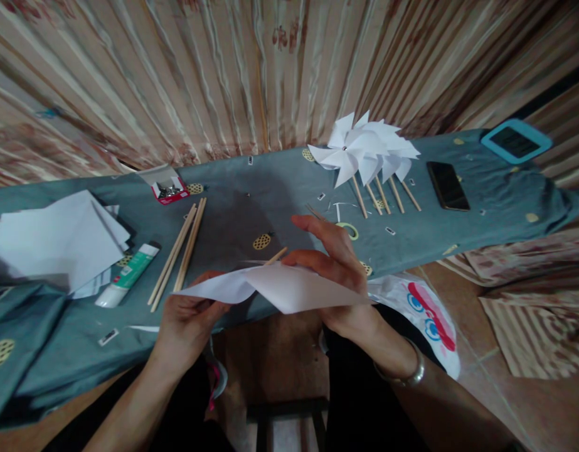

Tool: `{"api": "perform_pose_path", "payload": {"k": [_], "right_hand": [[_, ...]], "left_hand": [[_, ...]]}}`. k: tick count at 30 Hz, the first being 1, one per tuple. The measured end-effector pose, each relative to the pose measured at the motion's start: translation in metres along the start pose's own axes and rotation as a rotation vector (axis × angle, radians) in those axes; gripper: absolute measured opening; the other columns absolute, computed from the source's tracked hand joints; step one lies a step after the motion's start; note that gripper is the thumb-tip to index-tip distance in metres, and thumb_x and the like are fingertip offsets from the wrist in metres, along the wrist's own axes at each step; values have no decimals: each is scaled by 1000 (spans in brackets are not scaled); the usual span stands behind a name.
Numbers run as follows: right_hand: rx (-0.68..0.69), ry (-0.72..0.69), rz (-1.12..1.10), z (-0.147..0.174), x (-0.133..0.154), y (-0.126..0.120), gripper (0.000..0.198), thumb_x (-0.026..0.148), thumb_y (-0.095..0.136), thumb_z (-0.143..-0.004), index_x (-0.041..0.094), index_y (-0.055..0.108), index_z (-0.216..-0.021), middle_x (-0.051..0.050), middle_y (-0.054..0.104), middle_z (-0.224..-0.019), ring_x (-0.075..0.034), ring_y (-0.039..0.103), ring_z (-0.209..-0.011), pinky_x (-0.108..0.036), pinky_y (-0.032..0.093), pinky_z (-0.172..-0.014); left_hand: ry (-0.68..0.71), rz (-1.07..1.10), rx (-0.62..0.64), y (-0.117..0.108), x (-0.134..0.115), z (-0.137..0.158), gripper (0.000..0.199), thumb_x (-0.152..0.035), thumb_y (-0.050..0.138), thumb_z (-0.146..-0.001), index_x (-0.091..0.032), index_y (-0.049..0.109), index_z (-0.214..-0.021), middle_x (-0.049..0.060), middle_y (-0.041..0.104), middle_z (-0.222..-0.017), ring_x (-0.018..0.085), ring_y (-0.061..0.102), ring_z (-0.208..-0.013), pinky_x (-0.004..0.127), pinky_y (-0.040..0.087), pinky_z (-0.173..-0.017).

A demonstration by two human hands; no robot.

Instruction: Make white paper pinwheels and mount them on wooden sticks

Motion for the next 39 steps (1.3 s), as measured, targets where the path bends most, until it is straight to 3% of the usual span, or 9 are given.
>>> {"api": "perform_pose_path", "payload": {"k": [6, 18, 25, 32, 39], "right_hand": [[9, 4, 18, -1, -1, 0, 18, 27, 61, -90, 32, 67, -106, 0, 52, -143, -30, 48, -132, -53, 42, -107], [7, 9, -12, 1, -3, 1, 21, 27, 63, -88, 33, 66, -108, 1, 51, -144, -30, 48, -131, -55, 41, -107], [-2, 18, -8, -1, -3, 0, 21, 21, 60, -88, 33, 67, -104, 1, 53, -142, -30, 49, -131, -55, 42, -106], [9, 33, -22, -3, -4, 1, 20, 16, 57, -87, 28, 70, -96, -3, 56, -138, -28, 52, -127, -54, 44, -105], [31, 103, -55, -1, -18, 9, 15, 16, 62, -86, 25, 73, -91, -6, 60, -134, -26, 56, -123, -52, 46, -105]], "left_hand": [[50, -18, 30, 2, -4, 0, 9, -26, 76, -58, -21, 70, -53, 2, 64, -63, 16, 56, -61, 27, 46, -57], [71, -50, 23, 3, -7, 0, 14, -29, 77, -57, -20, 68, -52, 2, 65, -64, 16, 57, -61, 25, 47, -54], [65, -25, -4, 0, -3, -1, 9, -25, 77, -55, -21, 73, -62, 0, 67, -63, 16, 59, -58, 26, 50, -55], [160, -173, -2, -8, -5, -1, 11, -33, 79, -62, -25, 79, -70, 3, 73, -75, 22, 68, -77, 35, 55, -81], [185, -279, 55, -3, -2, -1, 10, -34, 76, -67, -27, 79, -73, 3, 76, -87, 23, 69, -86, 33, 55, -83]]}}
Point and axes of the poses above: each hand's wrist, its own z-axis away from the middle knuckle, its own y-axis out of the palm, x = y × z, the point moved 8 cm from there along -z, towards the middle knuckle
